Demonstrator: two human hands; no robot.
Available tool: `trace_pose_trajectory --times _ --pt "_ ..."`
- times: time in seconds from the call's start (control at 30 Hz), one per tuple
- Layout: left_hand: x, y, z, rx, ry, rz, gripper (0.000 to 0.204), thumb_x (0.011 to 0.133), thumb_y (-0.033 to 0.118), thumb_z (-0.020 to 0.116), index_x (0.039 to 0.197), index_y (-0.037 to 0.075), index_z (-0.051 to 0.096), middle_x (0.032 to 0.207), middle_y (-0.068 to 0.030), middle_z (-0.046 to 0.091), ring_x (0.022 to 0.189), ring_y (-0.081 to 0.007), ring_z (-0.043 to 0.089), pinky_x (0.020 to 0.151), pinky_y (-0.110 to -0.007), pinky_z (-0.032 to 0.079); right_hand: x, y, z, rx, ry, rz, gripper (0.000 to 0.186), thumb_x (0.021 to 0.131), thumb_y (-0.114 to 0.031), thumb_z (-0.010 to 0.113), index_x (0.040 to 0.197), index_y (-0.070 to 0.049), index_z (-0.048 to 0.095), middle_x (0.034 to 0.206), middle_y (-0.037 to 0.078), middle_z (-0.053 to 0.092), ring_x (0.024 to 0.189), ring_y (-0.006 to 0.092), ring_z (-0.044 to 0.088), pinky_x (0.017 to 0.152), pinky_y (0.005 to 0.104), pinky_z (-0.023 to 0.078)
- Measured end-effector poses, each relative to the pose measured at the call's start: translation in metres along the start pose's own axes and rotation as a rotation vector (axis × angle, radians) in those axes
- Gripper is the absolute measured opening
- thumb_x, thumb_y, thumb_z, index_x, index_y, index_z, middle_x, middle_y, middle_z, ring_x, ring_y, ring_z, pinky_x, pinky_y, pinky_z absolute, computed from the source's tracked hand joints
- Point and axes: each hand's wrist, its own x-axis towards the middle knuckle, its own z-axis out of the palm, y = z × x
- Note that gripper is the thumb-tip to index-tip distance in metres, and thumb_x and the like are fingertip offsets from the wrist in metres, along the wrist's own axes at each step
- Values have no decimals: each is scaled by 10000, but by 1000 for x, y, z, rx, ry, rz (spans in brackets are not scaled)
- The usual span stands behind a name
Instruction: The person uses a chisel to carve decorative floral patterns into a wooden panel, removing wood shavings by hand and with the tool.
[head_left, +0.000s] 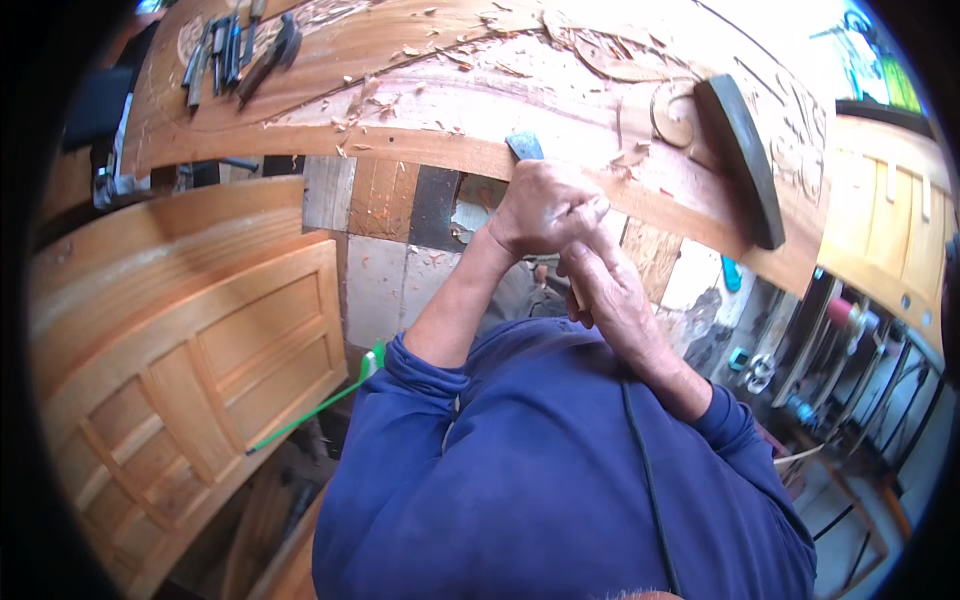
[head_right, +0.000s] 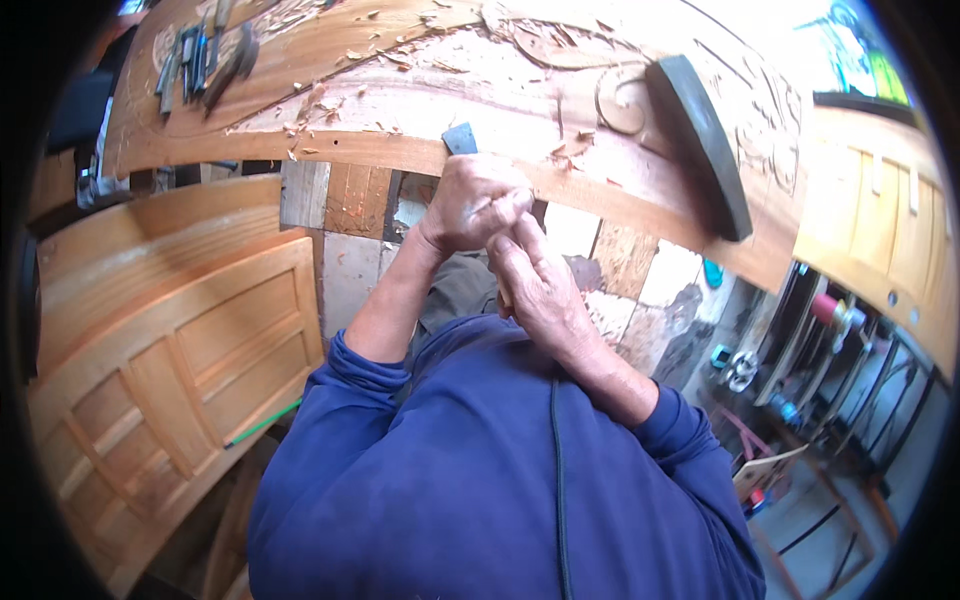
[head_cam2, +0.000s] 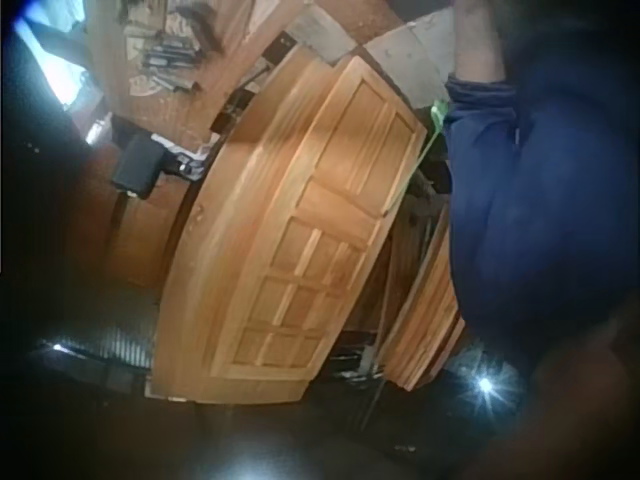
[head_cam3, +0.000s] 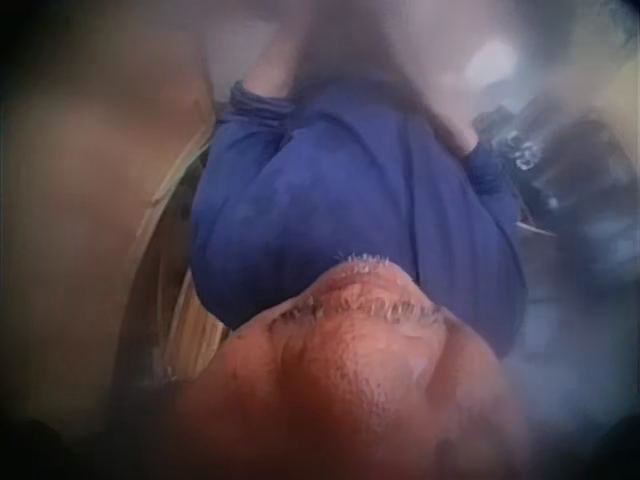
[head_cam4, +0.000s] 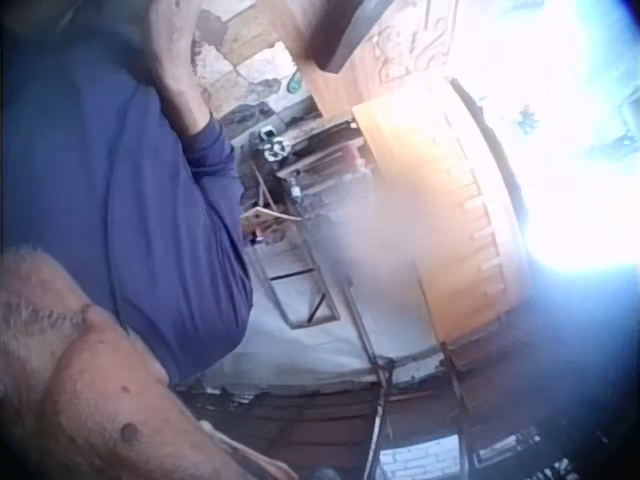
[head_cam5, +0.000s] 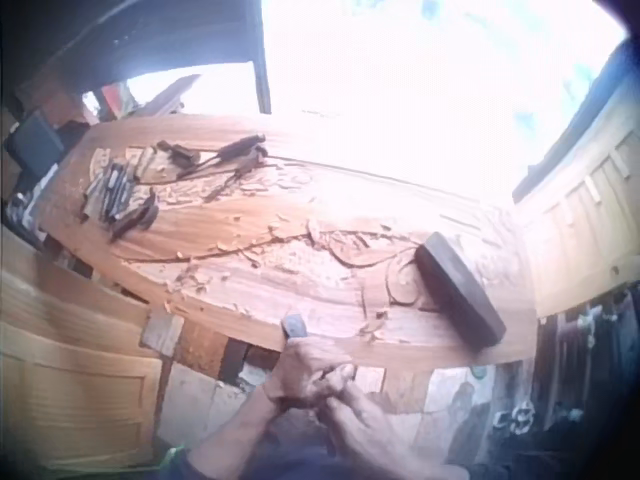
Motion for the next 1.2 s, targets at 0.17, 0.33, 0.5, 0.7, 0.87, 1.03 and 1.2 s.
trace_pose_trajectory --times 0.17,0.33,0.5,0.7,0.87,1.03,1.2 --pt "0 -20 -12 -203 -102 42 296 877 276 599 666 79 662 637 -154 622 622 -358 643 619 -470 495 -1 -2 33 41 75 -47 292 1143 -287 487 1324 -68 554 874 28 580 588 89 548 536 274 479" --pt "3 -30 -24 -211 -192 112 327 890 320 585 666 97 672 630 -153 630 611 -354 651 599 -465 495 4 0 69 135 241 -80 388 1151 -230 461 1480 -30 504 880 4 581 555 54 489 500 245 441" --pt "14 -51 -38 -195 -336 150 393 916 344 575 601 116 634 569 -136 608 521 -303 629 540 -441 489 21 2 105 201 447 -129 312 1151 -252 473 1370 -57 582 810 1 601 527 61 500 482 229 412" --pt "2 -44 -45 -350 -289 174 360 901 311 571 598 117 596 570 -149 594 528 -339 618 542 -463 481 14 1 125 200 500 -119 404 1144 -282 512 1473 -53 562 858 38 650 547 60 529 487 218 408" --pt "7 -47 -52 -344 -346 171 336 896 310 554 635 105 608 576 -137 574 532 -327 602 550 -443 480 19 2 134 280 522 -82 411 1141 -239 498 1504 -50 535 850 27 627 523 58 498 478 225 414" --pt "43 -65 -44 -285 -340 154 508 952 443 551 554 136 625 485 -101 541 410 -233 506 455 -401 406 50 -10 123 313 606 -192 326 1142 -246 482 1335 -3 582 788 23 597 495 63 471 465 252 406" --pt "11 -53 -47 -322 -320 240 455 933 386 572 581 100 605 543 -147 569 500 -332 590 500 -454 450 25 6 140 256 606 -121 328 1134 -223 505 1347 12 586 776 8 606 501 46 488 461 233 404"
